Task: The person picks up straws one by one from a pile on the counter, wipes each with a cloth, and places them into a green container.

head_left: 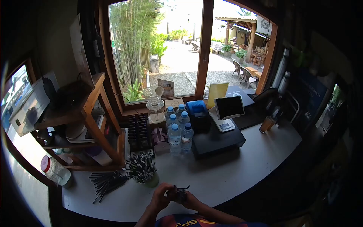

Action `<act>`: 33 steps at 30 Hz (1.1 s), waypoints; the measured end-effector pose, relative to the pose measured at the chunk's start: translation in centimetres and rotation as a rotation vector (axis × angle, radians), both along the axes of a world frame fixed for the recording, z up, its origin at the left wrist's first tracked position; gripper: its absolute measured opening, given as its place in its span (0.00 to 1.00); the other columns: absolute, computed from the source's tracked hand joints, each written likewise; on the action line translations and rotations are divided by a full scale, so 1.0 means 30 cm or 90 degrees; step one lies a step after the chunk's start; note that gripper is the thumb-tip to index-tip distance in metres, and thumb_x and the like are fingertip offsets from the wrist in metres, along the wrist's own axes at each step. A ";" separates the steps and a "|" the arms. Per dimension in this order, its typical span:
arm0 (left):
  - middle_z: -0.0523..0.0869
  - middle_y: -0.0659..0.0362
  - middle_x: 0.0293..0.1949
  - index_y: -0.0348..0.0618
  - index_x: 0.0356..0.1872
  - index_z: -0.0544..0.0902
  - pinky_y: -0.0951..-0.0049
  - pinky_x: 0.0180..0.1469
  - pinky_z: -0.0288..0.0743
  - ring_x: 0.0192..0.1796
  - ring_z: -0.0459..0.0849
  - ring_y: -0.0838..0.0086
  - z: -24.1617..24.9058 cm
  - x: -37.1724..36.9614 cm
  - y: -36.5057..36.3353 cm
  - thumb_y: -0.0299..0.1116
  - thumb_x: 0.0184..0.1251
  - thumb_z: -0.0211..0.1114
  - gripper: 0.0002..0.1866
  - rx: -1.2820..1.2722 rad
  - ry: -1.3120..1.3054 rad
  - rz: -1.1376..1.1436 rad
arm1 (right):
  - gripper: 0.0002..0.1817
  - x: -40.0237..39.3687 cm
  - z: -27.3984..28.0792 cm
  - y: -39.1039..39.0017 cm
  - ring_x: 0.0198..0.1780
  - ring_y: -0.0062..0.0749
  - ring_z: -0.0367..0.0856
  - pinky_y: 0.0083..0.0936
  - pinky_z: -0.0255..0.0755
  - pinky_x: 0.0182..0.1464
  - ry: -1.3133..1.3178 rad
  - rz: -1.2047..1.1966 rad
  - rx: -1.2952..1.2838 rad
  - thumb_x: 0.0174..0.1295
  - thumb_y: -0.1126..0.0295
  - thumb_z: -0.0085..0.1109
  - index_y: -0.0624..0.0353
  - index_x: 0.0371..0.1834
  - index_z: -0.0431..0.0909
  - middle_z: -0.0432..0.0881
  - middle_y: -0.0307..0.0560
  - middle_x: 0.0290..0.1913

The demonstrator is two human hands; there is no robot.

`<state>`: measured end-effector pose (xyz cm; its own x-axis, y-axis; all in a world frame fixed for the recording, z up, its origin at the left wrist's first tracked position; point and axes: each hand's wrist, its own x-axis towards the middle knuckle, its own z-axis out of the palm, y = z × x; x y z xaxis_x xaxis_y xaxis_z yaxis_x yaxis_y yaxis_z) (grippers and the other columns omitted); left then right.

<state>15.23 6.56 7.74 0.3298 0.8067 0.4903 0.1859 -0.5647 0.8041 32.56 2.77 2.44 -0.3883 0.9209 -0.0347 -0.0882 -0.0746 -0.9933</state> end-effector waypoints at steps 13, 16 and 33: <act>0.82 0.56 0.35 0.41 0.40 0.77 0.70 0.40 0.77 0.37 0.83 0.67 -0.057 0.026 -0.018 0.17 0.58 0.67 0.12 -0.075 0.007 0.017 | 0.17 0.033 0.007 -0.011 0.56 0.28 0.80 0.27 0.73 0.60 -0.058 0.001 -0.036 0.70 0.71 0.56 0.62 0.60 0.75 0.82 0.45 0.55; 0.81 0.55 0.36 0.41 0.42 0.76 0.69 0.40 0.77 0.37 0.83 0.66 -0.061 0.040 -0.049 0.17 0.57 0.67 0.14 -0.021 0.006 -0.001 | 0.15 0.046 0.010 -0.023 0.52 0.29 0.82 0.28 0.75 0.56 -0.017 -0.025 0.073 0.70 0.72 0.55 0.59 0.59 0.76 0.83 0.45 0.51; 0.77 0.55 0.36 0.42 0.39 0.74 0.63 0.47 0.73 0.41 0.76 0.65 0.420 -0.191 0.100 0.39 0.74 0.60 0.11 0.365 -0.099 0.481 | 0.16 0.071 -0.130 0.028 0.41 0.24 0.81 0.25 0.75 0.45 -0.232 -0.049 0.040 0.69 0.70 0.50 0.55 0.58 0.79 0.85 0.43 0.44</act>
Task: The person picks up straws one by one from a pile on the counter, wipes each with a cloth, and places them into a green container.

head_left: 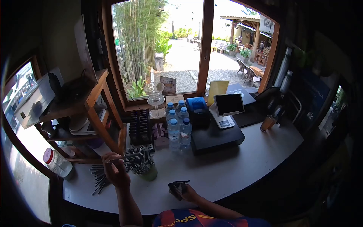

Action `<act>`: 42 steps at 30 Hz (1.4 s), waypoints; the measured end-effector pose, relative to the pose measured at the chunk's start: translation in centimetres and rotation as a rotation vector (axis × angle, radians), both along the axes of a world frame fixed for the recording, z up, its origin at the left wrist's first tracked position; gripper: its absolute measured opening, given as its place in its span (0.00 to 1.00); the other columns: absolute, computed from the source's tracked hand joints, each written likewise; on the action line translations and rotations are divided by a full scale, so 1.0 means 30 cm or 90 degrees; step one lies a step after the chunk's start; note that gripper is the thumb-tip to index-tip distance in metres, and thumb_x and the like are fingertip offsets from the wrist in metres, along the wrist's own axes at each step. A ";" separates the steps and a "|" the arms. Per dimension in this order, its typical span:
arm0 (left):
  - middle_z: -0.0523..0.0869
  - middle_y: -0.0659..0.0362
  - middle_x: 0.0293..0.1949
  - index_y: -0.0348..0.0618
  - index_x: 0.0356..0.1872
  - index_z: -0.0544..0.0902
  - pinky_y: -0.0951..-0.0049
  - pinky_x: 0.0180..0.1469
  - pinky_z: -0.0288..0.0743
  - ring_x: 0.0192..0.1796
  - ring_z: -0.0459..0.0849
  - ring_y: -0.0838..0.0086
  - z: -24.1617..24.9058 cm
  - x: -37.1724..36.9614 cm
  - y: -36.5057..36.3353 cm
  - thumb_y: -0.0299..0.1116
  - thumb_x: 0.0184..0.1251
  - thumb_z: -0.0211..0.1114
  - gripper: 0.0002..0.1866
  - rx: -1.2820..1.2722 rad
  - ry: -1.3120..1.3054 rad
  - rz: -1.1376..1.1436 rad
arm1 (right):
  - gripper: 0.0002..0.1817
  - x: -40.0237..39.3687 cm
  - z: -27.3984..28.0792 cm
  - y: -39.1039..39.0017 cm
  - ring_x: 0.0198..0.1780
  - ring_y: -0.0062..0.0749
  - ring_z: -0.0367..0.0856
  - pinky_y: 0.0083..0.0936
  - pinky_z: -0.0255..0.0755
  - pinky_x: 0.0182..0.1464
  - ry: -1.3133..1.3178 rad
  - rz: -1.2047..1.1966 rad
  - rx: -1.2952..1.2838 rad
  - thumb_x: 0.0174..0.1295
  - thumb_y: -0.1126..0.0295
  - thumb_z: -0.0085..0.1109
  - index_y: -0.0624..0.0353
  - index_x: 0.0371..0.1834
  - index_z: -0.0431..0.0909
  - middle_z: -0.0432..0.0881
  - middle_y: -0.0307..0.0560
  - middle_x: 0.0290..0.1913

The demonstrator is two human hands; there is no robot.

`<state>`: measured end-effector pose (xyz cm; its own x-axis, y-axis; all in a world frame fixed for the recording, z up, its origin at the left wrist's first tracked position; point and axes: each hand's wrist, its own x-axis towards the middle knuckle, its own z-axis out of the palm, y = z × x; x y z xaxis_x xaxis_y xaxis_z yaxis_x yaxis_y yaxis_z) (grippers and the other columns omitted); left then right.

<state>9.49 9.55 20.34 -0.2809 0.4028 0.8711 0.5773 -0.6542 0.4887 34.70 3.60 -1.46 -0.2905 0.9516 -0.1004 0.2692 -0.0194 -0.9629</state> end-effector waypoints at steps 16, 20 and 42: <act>0.79 0.52 0.48 0.40 0.42 0.83 0.58 0.64 0.63 0.57 0.74 0.57 -0.101 -0.061 0.154 0.38 0.61 0.68 0.13 -0.464 0.202 -0.021 | 0.17 -0.018 -0.051 0.006 0.39 0.22 0.82 0.21 0.74 0.40 0.123 -0.056 -0.040 0.72 0.56 0.57 0.58 0.53 0.79 0.86 0.42 0.40; 0.77 0.51 0.48 0.39 0.45 0.78 0.60 0.62 0.65 0.54 0.75 0.58 -0.109 -0.079 0.120 0.36 0.66 0.64 0.13 -0.268 0.057 -0.031 | 0.16 -0.018 -0.089 0.002 0.39 0.22 0.83 0.22 0.74 0.40 0.076 -0.065 0.022 0.72 0.57 0.57 0.59 0.51 0.79 0.86 0.41 0.40; 0.71 0.53 0.56 0.46 0.47 0.78 0.52 0.67 0.58 0.63 0.68 0.54 -0.706 -0.389 -0.179 0.28 0.59 0.68 0.15 -0.602 0.170 0.288 | 0.18 -0.004 -0.095 -0.002 0.52 0.41 0.84 0.31 0.74 0.55 0.004 -0.108 0.041 0.70 0.58 0.58 0.56 0.57 0.77 0.85 0.49 0.49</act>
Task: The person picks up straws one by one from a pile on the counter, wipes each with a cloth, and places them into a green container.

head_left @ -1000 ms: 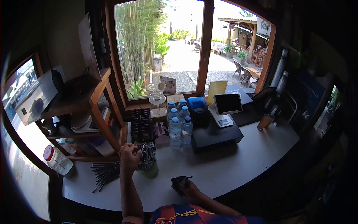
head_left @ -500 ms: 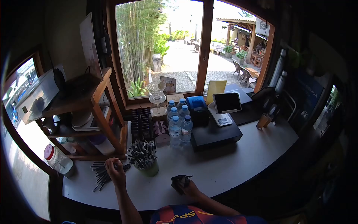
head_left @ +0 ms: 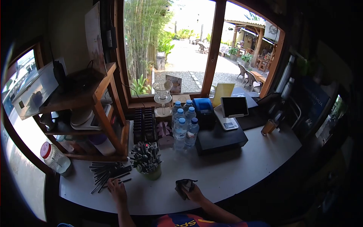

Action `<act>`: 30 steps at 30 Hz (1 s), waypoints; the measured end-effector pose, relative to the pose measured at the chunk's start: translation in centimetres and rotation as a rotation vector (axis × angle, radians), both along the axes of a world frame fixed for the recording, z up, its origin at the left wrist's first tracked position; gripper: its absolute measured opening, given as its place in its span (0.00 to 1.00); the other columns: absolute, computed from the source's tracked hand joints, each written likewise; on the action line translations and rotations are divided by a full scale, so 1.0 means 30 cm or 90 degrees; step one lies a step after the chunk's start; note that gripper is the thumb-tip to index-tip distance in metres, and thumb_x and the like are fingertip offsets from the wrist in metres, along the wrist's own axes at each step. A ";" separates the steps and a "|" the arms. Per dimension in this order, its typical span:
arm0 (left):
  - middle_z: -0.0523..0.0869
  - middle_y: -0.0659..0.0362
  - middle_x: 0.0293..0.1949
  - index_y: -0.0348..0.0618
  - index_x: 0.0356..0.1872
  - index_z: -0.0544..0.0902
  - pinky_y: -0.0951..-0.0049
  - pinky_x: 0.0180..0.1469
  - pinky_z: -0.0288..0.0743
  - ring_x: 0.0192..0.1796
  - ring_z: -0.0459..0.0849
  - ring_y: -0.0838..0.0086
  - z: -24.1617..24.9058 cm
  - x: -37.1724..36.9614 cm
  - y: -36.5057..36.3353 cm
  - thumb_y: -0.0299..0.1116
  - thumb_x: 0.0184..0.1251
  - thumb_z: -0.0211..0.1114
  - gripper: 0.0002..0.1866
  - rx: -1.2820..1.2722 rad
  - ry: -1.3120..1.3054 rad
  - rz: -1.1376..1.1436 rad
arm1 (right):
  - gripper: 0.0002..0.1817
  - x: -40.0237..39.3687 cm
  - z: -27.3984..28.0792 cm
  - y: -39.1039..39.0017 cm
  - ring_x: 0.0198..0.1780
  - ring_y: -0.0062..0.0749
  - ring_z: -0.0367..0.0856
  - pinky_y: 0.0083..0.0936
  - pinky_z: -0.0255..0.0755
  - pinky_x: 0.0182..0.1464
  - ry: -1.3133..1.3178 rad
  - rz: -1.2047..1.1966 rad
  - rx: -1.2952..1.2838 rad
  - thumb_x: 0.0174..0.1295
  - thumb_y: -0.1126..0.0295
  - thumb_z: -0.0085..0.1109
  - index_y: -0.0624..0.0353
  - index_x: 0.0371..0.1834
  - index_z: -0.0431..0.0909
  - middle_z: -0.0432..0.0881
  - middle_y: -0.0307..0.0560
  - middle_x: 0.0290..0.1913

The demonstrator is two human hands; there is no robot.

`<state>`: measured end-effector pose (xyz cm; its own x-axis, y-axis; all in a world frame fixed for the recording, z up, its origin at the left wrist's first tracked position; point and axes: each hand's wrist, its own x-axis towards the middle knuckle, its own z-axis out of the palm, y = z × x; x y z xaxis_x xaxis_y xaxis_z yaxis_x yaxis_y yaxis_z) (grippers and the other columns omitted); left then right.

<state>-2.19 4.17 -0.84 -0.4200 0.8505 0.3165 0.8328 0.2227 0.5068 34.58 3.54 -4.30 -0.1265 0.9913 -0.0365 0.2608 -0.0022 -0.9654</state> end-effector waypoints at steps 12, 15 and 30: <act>0.79 0.57 0.39 0.44 0.36 0.79 0.58 0.53 0.64 0.48 0.76 0.60 -0.015 0.030 -0.086 0.27 0.63 0.63 0.03 -0.012 0.047 -0.113 | 0.21 0.002 0.162 -0.011 0.25 0.18 0.76 0.19 0.66 0.25 0.294 0.042 -0.078 0.75 0.49 0.47 0.55 0.39 0.77 0.80 0.38 0.29; 0.78 0.52 0.33 0.41 0.31 0.80 0.55 0.45 0.69 0.40 0.77 0.54 -0.023 0.037 -0.138 0.26 0.65 0.60 0.03 0.040 -0.035 -0.189 | 0.29 0.003 0.180 -0.021 0.22 0.18 0.73 0.18 0.62 0.22 0.279 0.073 -0.035 0.74 0.40 0.41 0.55 0.36 0.78 0.80 0.37 0.25; 0.84 0.45 0.38 0.37 0.43 0.79 0.59 0.45 0.77 0.43 0.84 0.48 0.079 0.511 -0.040 0.33 0.74 0.55 0.10 -0.007 -0.423 -0.453 | 0.24 -0.198 0.130 -0.018 0.62 0.29 0.73 0.27 0.68 0.63 0.336 0.116 -0.161 0.71 0.70 0.57 0.58 0.69 0.67 0.75 0.44 0.61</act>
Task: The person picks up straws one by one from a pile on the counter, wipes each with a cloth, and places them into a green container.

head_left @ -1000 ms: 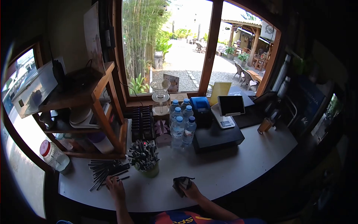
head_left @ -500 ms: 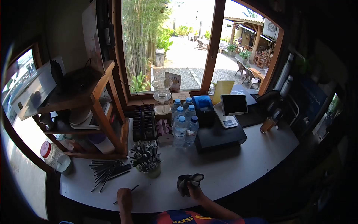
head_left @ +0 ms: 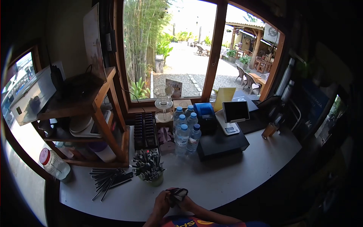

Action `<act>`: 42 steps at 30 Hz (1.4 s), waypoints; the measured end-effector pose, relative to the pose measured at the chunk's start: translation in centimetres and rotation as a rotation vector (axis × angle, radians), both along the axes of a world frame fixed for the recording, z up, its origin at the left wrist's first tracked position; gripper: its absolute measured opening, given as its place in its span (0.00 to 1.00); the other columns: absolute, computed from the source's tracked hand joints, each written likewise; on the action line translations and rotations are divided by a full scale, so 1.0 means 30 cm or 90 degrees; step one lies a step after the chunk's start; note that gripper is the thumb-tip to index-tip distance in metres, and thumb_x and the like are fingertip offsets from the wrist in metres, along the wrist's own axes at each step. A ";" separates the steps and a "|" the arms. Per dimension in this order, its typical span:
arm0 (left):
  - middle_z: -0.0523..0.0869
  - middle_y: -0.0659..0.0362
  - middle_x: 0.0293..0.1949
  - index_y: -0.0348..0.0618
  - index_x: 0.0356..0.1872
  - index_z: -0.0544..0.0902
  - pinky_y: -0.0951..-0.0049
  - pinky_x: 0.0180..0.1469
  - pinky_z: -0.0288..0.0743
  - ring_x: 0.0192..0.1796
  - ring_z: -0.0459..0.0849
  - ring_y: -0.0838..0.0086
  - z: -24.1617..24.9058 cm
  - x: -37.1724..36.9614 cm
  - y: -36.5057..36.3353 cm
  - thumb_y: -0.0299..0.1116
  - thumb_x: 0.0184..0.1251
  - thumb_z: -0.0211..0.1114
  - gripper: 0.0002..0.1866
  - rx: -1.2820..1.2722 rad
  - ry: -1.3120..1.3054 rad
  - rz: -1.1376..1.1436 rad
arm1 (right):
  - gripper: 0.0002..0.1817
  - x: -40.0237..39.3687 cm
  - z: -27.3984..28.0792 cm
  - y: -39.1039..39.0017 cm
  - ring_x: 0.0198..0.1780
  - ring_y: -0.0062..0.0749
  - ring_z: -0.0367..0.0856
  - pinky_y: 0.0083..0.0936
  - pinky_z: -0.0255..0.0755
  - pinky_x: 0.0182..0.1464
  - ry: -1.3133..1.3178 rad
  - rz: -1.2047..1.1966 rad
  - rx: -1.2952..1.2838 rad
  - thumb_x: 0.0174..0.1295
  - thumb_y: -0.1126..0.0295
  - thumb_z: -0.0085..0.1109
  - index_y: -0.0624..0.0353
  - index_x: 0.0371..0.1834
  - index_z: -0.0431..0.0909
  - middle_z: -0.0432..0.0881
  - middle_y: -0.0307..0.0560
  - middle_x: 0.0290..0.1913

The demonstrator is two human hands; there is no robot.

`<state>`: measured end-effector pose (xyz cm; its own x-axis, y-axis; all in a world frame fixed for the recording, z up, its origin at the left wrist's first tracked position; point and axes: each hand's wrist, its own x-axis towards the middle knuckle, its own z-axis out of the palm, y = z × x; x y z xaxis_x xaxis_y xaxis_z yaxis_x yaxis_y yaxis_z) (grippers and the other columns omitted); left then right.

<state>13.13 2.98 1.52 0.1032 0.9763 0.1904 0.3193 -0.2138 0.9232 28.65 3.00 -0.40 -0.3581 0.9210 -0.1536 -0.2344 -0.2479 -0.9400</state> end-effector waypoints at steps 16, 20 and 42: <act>0.84 0.57 0.30 0.37 0.41 0.83 0.71 0.41 0.75 0.34 0.82 0.72 -0.016 -0.031 0.050 0.32 0.72 0.55 0.10 -0.130 -0.034 -0.164 | 0.20 0.020 0.000 0.077 0.56 0.30 0.79 0.31 0.74 0.58 0.037 -0.114 0.042 0.73 0.63 0.54 0.59 0.64 0.69 0.80 0.45 0.54; 0.83 0.58 0.28 0.37 0.44 0.82 0.70 0.41 0.75 0.33 0.79 0.74 0.016 -0.069 0.029 0.32 0.73 0.55 0.11 -0.306 0.042 -0.196 | 0.21 0.089 0.103 0.115 0.56 0.41 0.83 0.37 0.77 0.58 0.190 -0.248 0.059 0.73 0.58 0.54 0.64 0.58 0.74 0.82 0.54 0.54; 0.78 0.63 0.30 0.38 0.44 0.81 0.75 0.40 0.70 0.34 0.74 0.77 -0.009 -0.010 -0.028 0.38 0.78 0.51 0.15 -0.342 -0.103 -0.233 | 0.13 0.059 0.090 -0.013 0.37 0.27 0.84 0.24 0.77 0.39 0.137 -0.152 -0.019 0.70 0.62 0.60 0.59 0.50 0.76 0.84 0.42 0.39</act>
<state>12.84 2.15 1.25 0.4572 0.8468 -0.2719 0.1621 0.2213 0.9616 30.43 2.60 2.29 -0.1590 0.9793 -0.1256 -0.4816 -0.1879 -0.8560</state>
